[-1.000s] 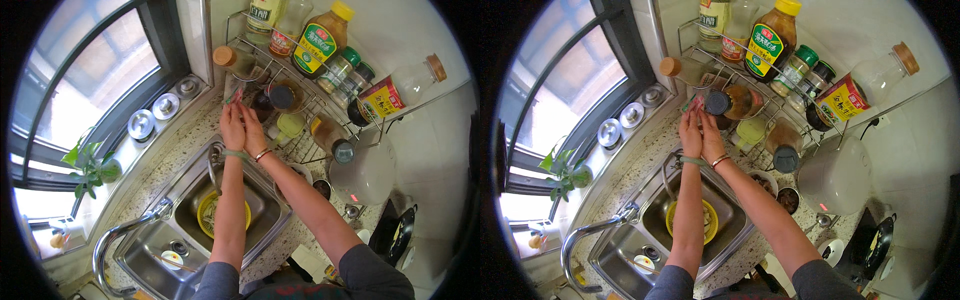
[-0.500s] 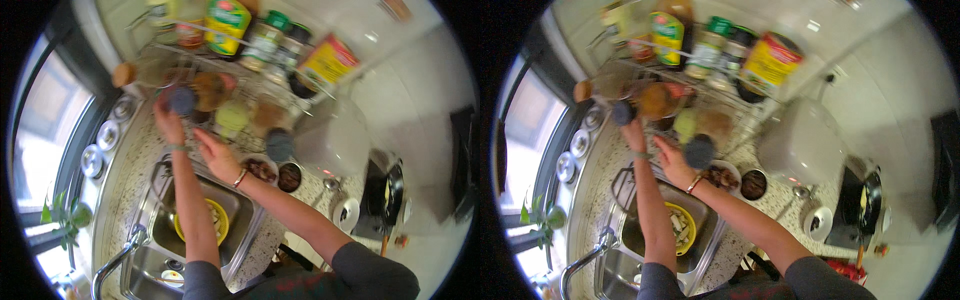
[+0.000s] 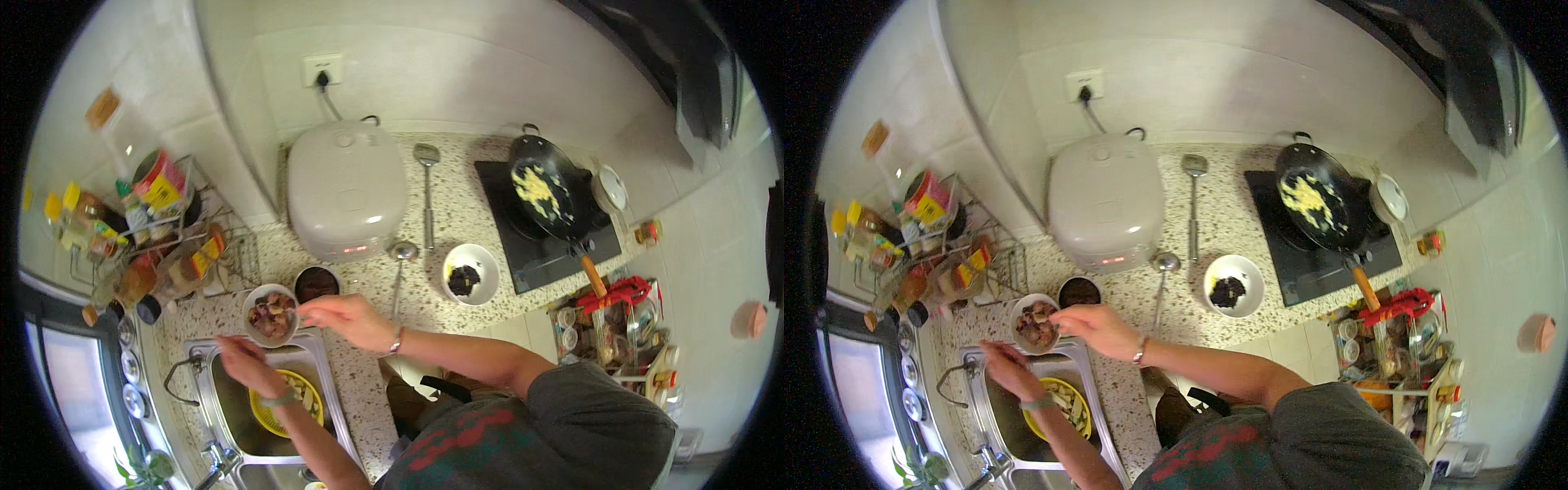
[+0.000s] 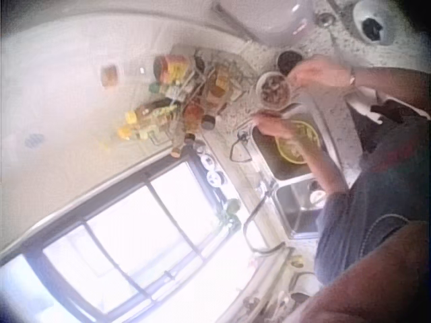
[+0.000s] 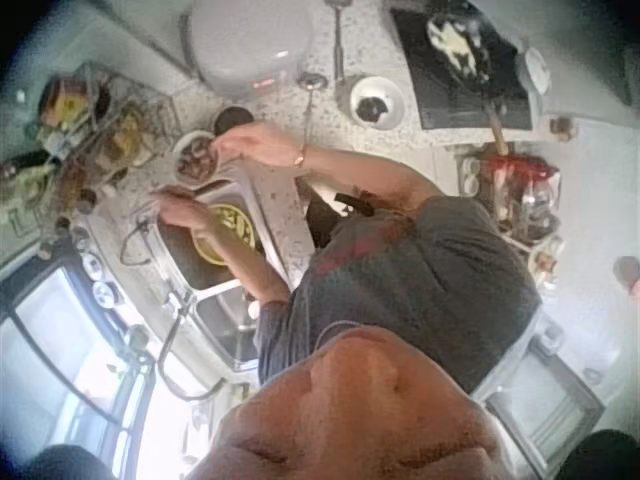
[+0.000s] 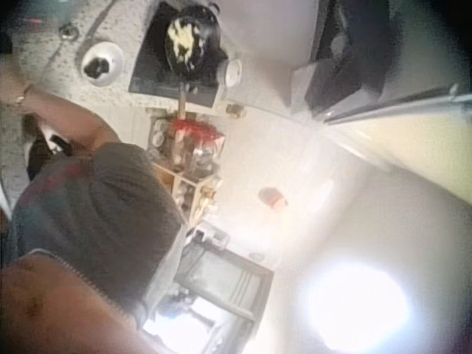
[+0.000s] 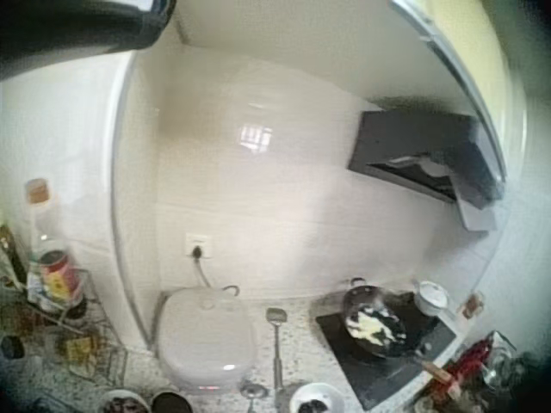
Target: The person pours beaten eggs from a bowl into a hot wok and scrambles them with a ladle. After the eggs are cooked, the person transfers them from the wok into a bowl containing other ingredients.
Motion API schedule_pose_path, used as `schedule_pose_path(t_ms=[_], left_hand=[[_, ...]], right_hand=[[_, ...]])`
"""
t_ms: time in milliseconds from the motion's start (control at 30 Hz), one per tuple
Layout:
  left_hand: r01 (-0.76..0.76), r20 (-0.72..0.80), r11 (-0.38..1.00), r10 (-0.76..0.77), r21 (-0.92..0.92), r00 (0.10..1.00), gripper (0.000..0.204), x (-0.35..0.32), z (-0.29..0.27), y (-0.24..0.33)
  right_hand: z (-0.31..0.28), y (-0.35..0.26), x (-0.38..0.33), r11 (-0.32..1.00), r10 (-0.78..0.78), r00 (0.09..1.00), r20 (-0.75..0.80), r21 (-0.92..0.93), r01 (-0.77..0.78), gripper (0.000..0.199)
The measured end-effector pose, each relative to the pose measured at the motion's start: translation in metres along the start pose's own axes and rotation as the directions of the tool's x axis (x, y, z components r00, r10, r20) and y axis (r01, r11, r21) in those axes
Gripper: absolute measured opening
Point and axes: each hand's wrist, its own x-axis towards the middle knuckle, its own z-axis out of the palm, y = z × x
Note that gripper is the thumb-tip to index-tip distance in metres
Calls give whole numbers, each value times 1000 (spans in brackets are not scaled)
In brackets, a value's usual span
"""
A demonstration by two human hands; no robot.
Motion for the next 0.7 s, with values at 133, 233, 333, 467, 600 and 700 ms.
schedule_pose_path(t_ms=[133, 233, 333, 467, 600, 700], left_hand=[[-56, 544, 997, 22, 45, 839, 23, -96, 32, -111], [-138, 733, 968, -64, 212, 677, 32, -188, 75, -133], [-904, 733, 181, 534, 387, 421, 39, -205, 103, -141], [-747, 703, 126, 269, 652, 659, 39, -171, 106, -180], [-570, 575, 106, -24, 815, 817, 37, -177, 111, -176], [-677, 686, 122, -49, 725, 726, 32, -161, 108, -196]], right_hand=[[-109, -7, -88, 995, 49, 952, -301, 95, -21, 25], [-184, -8, -167, 970, 242, 822, -516, 132, -202, 25], [-229, 7, -236, 948, 305, 756, -578, 109, -299, 24], [-241, 14, -275, 946, 325, 790, -521, 173, -274, 23], [-250, 21, -288, 952, 307, 852, -425, 133, -277, 23], [-254, 30, -290, 959, 272, 906, -325, 11, -284, 23]])
